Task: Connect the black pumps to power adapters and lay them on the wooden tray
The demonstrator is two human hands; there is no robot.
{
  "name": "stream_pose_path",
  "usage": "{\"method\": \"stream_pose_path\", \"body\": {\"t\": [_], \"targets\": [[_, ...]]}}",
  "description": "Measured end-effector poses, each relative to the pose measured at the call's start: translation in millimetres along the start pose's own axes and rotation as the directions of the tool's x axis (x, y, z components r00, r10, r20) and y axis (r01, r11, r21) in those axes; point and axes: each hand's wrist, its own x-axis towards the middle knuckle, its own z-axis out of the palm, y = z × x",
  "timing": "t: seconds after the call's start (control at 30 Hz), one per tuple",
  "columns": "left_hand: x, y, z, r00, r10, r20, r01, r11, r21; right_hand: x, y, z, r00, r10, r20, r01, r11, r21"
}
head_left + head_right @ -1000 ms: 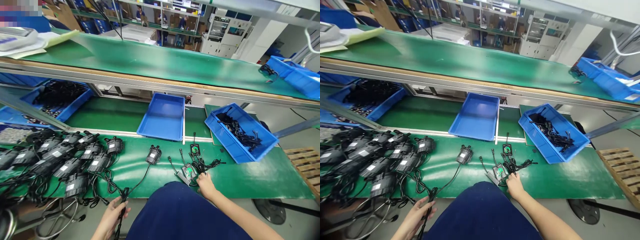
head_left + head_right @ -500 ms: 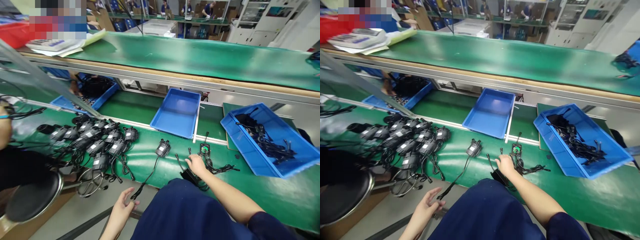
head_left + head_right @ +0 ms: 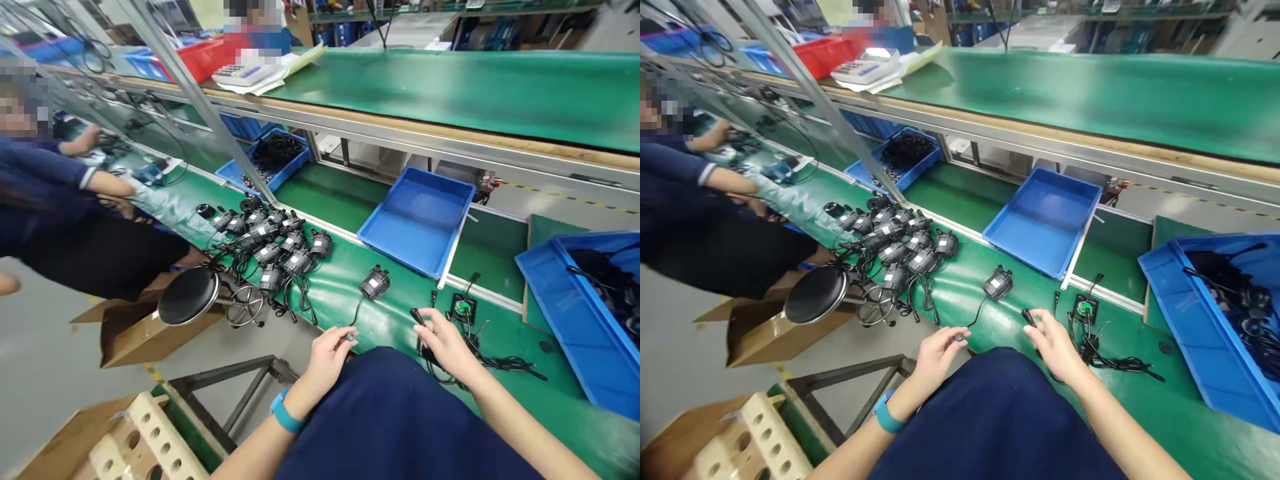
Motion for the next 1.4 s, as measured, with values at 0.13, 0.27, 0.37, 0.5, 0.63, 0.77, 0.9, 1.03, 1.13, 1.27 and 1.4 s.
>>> {"method": "stream_pose_path", "body": {"t": [0.13, 0.27, 0.37, 0.5, 0.63, 0.77, 0.9, 1.03, 1.13, 1.27, 1.4], "targets": [[18, 7, 4, 0.934, 0.336, 0.122, -0.35, 0.929, 0.12, -45, -55, 0, 0.993, -0.12, 0.018, 0.121, 0.992, -0.027], [37, 11, 13, 0.86, 0.449, 0.242, -0.464, 0.886, 0.005, -46, -69, 13, 0.981, -0.19, -0.041, 0.188, 0.981, -0.049], [45, 13, 17, 0.853, 0.387, 0.349, -0.389, 0.919, -0.07, -44, -61, 17, 0.986, -0.152, -0.075, 0.151, 0.988, -0.026], [48, 13, 18, 0.835, 0.339, 0.433, -0.343, 0.937, -0.072, -45, -55, 18, 0.989, -0.105, -0.102, 0.107, 0.994, 0.019], [50, 14, 16, 0.858, 0.299, 0.418, -0.28, 0.954, -0.107, -41, -57, 19, 0.985, -0.146, -0.09, 0.145, 0.989, -0.015], [52, 15, 17, 0.895, 0.323, 0.307, -0.288, 0.945, -0.155, -35, -57, 23, 0.979, -0.192, -0.073, 0.187, 0.98, -0.064], [54, 13, 20, 0.881, 0.421, 0.214, -0.415, 0.907, -0.076, -33, -54, 27, 0.971, -0.218, -0.098, 0.202, 0.967, -0.155], [56, 12, 20, 0.846, 0.496, 0.195, -0.521, 0.848, 0.1, -32, -49, 28, 0.948, -0.296, -0.12, 0.251, 0.922, -0.294], [54, 14, 20, 0.822, 0.527, 0.217, -0.565, 0.802, 0.191, -33, -46, 28, 0.934, -0.338, -0.119, 0.271, 0.884, -0.381], [51, 17, 21, 0.797, 0.555, 0.237, -0.602, 0.757, 0.253, -34, -42, 28, 0.923, -0.366, -0.116, 0.289, 0.86, -0.42], [53, 18, 22, 0.759, 0.602, 0.248, -0.651, 0.717, 0.25, -33, -42, 28, 0.925, -0.363, -0.115, 0.291, 0.868, -0.402]]}}
